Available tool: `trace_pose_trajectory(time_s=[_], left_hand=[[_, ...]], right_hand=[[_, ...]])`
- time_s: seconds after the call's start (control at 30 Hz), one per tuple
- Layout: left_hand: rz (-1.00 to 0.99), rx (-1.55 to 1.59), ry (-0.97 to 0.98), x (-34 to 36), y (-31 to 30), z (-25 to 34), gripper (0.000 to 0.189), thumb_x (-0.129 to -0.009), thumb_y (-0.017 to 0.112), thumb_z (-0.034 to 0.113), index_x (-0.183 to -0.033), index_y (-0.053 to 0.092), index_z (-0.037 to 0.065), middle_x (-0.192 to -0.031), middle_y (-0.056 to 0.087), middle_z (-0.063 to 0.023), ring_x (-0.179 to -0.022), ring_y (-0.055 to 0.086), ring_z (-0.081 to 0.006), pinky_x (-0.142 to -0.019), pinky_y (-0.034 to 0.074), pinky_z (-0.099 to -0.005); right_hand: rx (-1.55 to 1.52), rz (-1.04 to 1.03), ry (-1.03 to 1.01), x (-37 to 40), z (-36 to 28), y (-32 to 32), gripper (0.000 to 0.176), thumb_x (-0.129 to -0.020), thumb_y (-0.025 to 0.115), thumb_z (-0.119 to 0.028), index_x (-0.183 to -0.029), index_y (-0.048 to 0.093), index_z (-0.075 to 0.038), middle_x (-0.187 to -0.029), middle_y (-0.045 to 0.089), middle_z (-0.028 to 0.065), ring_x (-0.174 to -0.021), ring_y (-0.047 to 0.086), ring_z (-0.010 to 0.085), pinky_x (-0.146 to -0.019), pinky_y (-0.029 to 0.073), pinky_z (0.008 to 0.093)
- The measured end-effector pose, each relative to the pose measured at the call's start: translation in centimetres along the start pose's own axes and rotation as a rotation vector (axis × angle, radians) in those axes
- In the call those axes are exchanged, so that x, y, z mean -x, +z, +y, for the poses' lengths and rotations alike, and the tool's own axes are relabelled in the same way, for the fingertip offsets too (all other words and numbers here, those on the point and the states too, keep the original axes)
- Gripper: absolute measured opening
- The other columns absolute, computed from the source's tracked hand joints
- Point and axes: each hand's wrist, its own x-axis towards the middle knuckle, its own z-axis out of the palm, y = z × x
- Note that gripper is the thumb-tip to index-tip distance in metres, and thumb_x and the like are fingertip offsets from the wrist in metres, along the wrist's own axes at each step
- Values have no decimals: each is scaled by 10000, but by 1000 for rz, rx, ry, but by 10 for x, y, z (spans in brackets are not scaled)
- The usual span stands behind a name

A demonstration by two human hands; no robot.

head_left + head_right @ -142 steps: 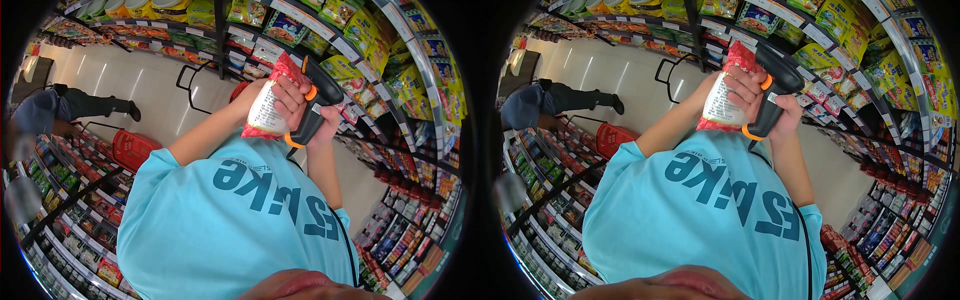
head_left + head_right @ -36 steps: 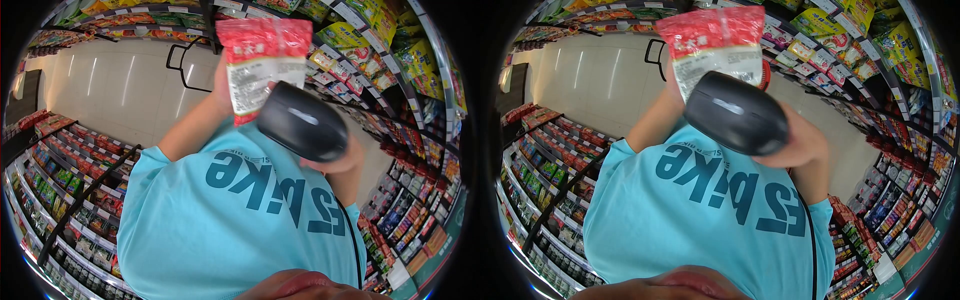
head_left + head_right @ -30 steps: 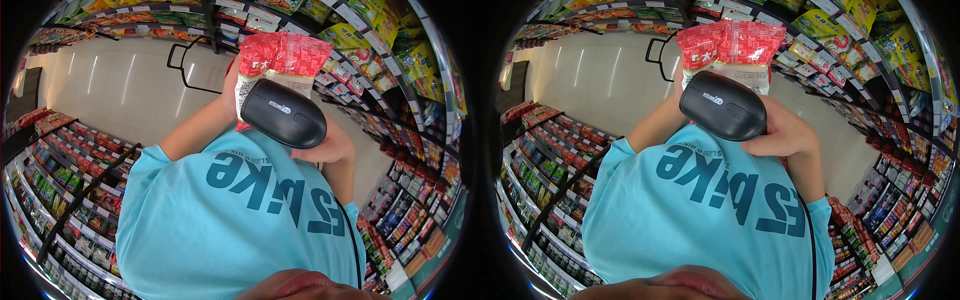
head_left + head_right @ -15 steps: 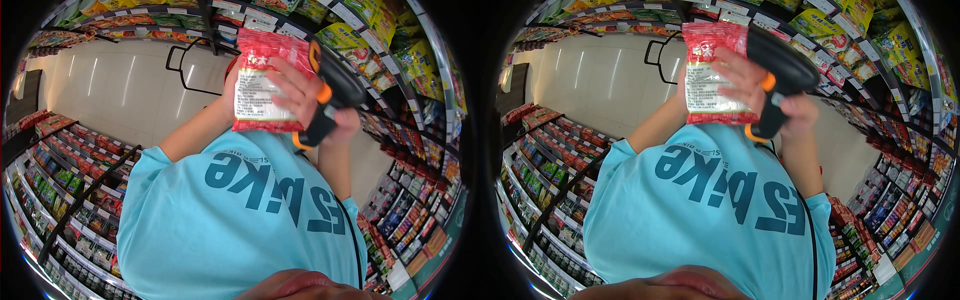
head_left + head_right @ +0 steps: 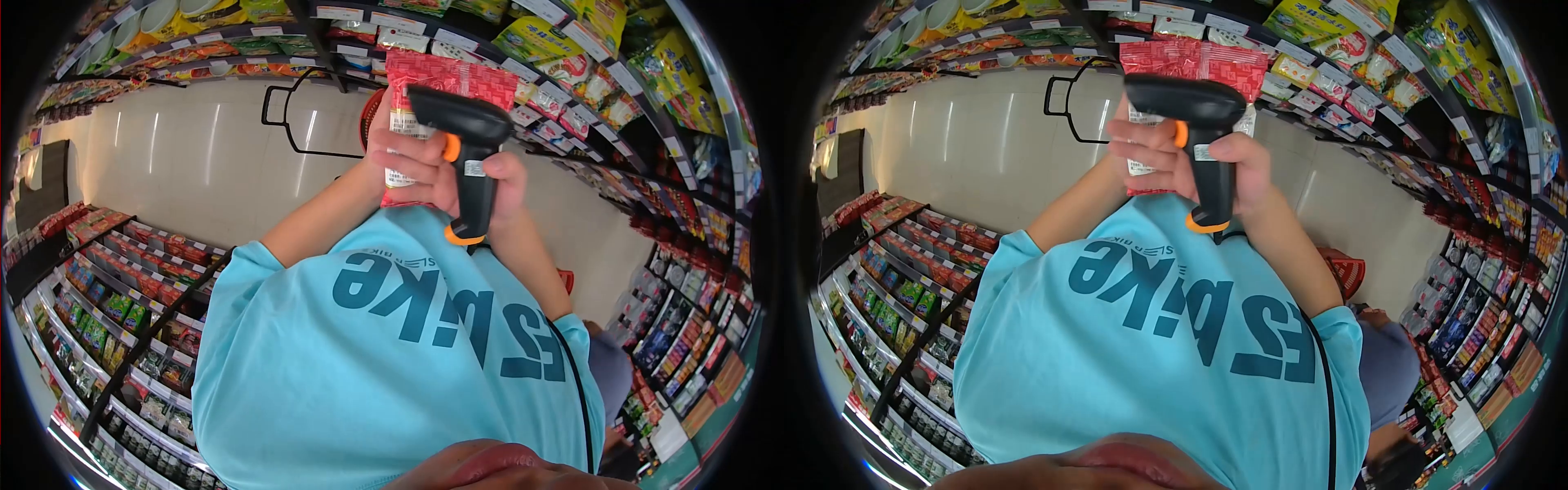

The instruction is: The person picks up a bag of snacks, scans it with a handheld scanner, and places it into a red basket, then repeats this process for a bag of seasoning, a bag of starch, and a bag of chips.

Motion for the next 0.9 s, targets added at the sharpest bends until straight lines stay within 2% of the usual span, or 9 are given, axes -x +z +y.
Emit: trace_pose_trajectory(time_s=[0.2, 0.27, 0.53, 0.6, 0.63, 0.73, 0.77, 0.87, 0.9], left_hand=[[-129, 151, -61, -26, -5, -22, 675, -940, 434, 624, -1344, 497, 87, -929, 707, 13, -578, 598, -30, -480, 475, -263], [-174, 206, -78, -36, -6, -34, 659, -942, 443, 600, -1350, 489, 84, -952, 706, 5, -620, 618, -48, -525, 496, -268], [-347, 406, -113, -63, -11, -78, 602, -950, 481, 501, -1372, 456, 72, -1044, 698, -28, -785, 697, -117, -703, 577, -286], [86, 116, 34, -60, -5, -81, 778, -941, 400, 697, -1472, 411, 128, -1259, 635, -48, -980, 678, -168, -839, 573, -364], [349, -160, 109, -58, 7, -88, 799, -949, 368, 703, -1498, 383, 122, -1430, 519, -102, -1273, 540, -279, -1054, 454, -469], [339, -128, 183, -63, 1, -98, 810, -956, 339, 705, -1510, 369, 116, -1478, 474, -135, -1321, 502, -327, -1106, 396, -504], [460, -235, 210, -67, 6, -104, 810, -955, 332, 709, -1507, 378, 118, -1489, 463, -143, -1320, 502, -330, -1105, 398, -501], [489, -282, 210, -73, 8, -110, 818, -950, 333, 717, -1511, 373, 123, -1495, 455, -148, -1327, 493, -336, -1106, 396, -500], [402, -184, 184, -72, 2, -109, 831, -942, 335, 729, -1515, 370, 127, -1502, 446, -146, -1333, 486, -340, -1108, 392, -501]], right_hand=[[62, -4, 107, 19, -5, 2, 667, -739, 622, -427, -1281, 566, -43, -1569, 225, 326, -1450, 278, 462, -1109, 352, 531], [-72, -25, 88, 28, -7, -7, 684, -735, 626, -419, -1309, 557, -53, -1571, 218, 327, -1448, 278, 466, -1115, 343, 523], [77, -14, -169, 76, -50, -9, 711, -738, 657, -404, -1351, 513, -72, -1576, 159, 348, -1459, 212, 501, -1102, 365, 552], [58, -46, -275, 88, -66, -26, 673, -743, 670, -378, -1328, 527, -78, -1581, 145, 343, -1472, 171, 496, -1125, 336, 567], [68, -63, -302, 96, -77, -32, 622, -758, 667, -360, -1299, 541, -80, -1593, 108, 330, -1483, 138, 485, -1157, 285, 577], [-16, -20, -444, 116, -93, -45, 597, -769, 619, -353, -1285, 540, -64, -1594, 144, 315, -1480, 187, 464, -1180, 226, 575], [-13, -32, -457, 124, -99, -50, 580, -779, 624, -355, -1280, 547, -74, -1600, 123, 310, -1488, 161, 456, -1192, 191, 581], [45, -19, -484, 146, -111, -70, 565, -808, 652, -441, -1266, 562, -122, -1616, 92, 280, -1499, 94, 456, -1215, 134, 559], [35, -17, -485, 152, -113, -75, 565, -808, 652, -441, -1266, 562, -122, -1616, 92, 280, -1499, 94, 456, -1215, 134, 559]])
